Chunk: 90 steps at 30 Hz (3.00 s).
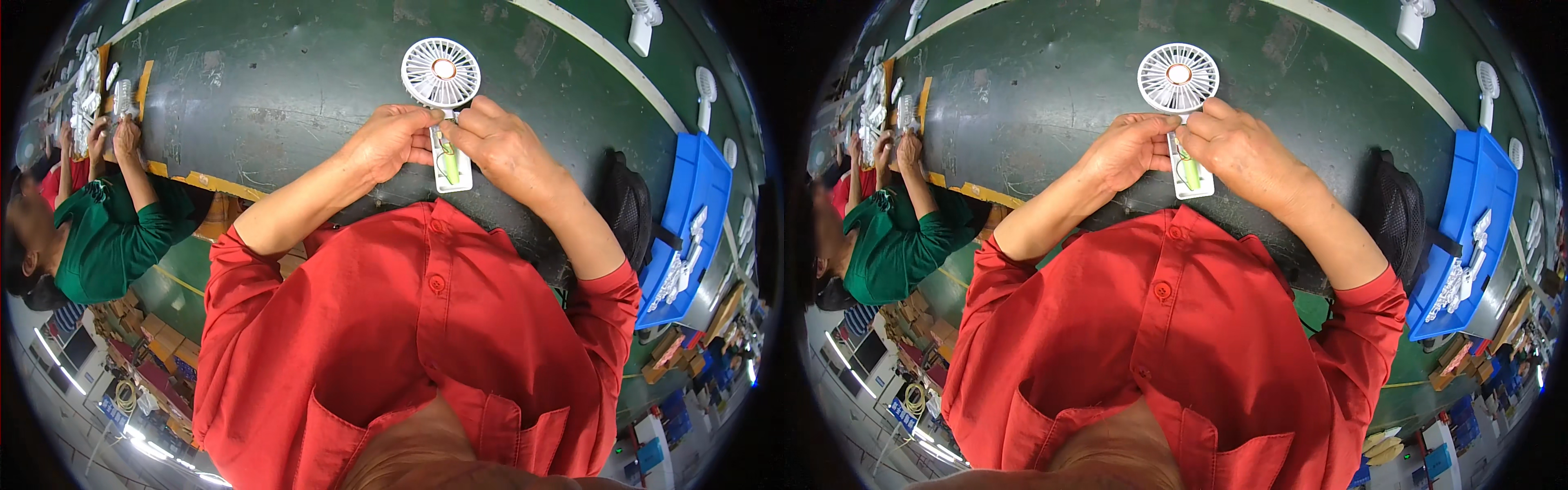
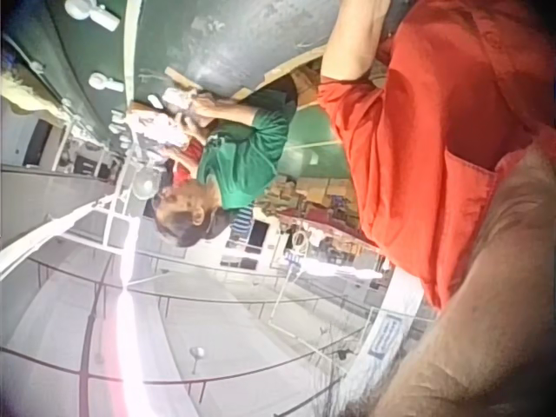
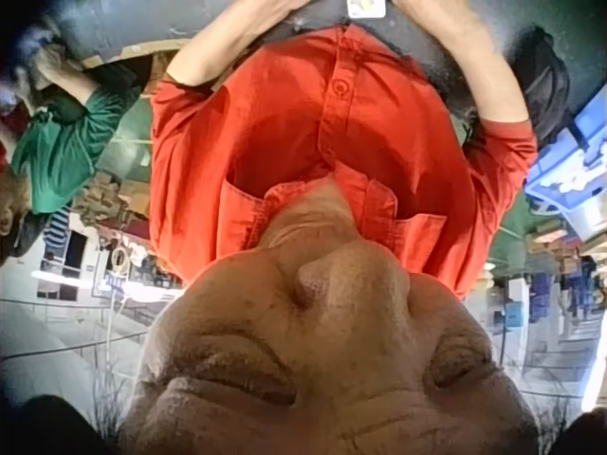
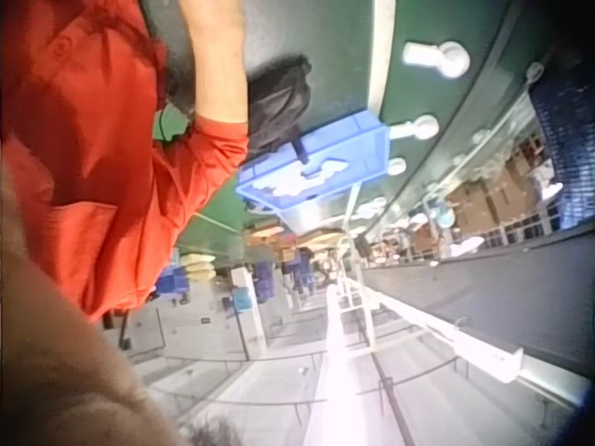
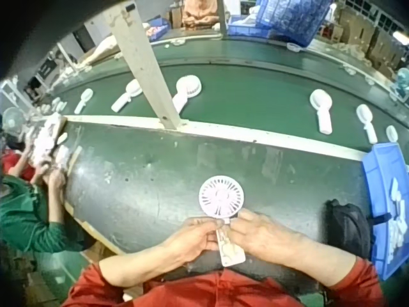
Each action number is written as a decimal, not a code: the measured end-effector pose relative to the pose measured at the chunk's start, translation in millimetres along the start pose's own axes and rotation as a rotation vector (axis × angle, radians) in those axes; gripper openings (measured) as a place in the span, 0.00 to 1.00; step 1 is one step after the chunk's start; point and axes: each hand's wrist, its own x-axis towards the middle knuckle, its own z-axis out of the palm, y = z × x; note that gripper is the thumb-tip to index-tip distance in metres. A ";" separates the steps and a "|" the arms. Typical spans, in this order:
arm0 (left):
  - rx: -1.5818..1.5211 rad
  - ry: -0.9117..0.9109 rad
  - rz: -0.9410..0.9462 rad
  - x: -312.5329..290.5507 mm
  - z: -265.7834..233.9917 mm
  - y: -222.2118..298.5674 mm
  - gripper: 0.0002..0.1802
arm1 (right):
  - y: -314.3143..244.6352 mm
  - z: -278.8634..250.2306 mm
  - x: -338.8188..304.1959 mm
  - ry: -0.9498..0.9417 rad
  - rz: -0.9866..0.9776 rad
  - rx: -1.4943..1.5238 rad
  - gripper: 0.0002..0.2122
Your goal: The person assembles portable fans by fitting the internal wiring, circuit board, and battery into the handle casing, attaching the outer cover by hand, and placing the assembled fans onto the conveyor belt.
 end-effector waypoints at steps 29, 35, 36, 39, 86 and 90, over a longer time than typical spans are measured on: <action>0.071 0.065 0.022 5.9 3.3 -8.8 0.13 | 10.7 23.3 -15.8 0.257 0.240 0.247 0.04; 0.086 0.059 0.062 5.7 5.6 -16.3 0.13 | -9.7 21.4 -36.0 0.330 0.350 0.107 0.12; 0.088 0.051 0.060 5.5 7.5 -17.2 0.13 | -10.3 26.6 -43.3 0.273 0.328 -0.038 0.14; 0.100 0.052 0.069 8.3 8.6 -18.0 0.13 | -26.1 20.5 -45.9 0.189 0.313 -0.351 0.14; 0.015 0.057 0.068 13.7 -4.5 -17.7 0.13 | 95.5 -126.9 -151.9 0.729 0.862 0.650 0.16; -0.038 0.012 0.063 16.2 -1.0 -19.0 0.14 | 27.5 -27.7 -115.1 0.610 1.038 1.043 0.18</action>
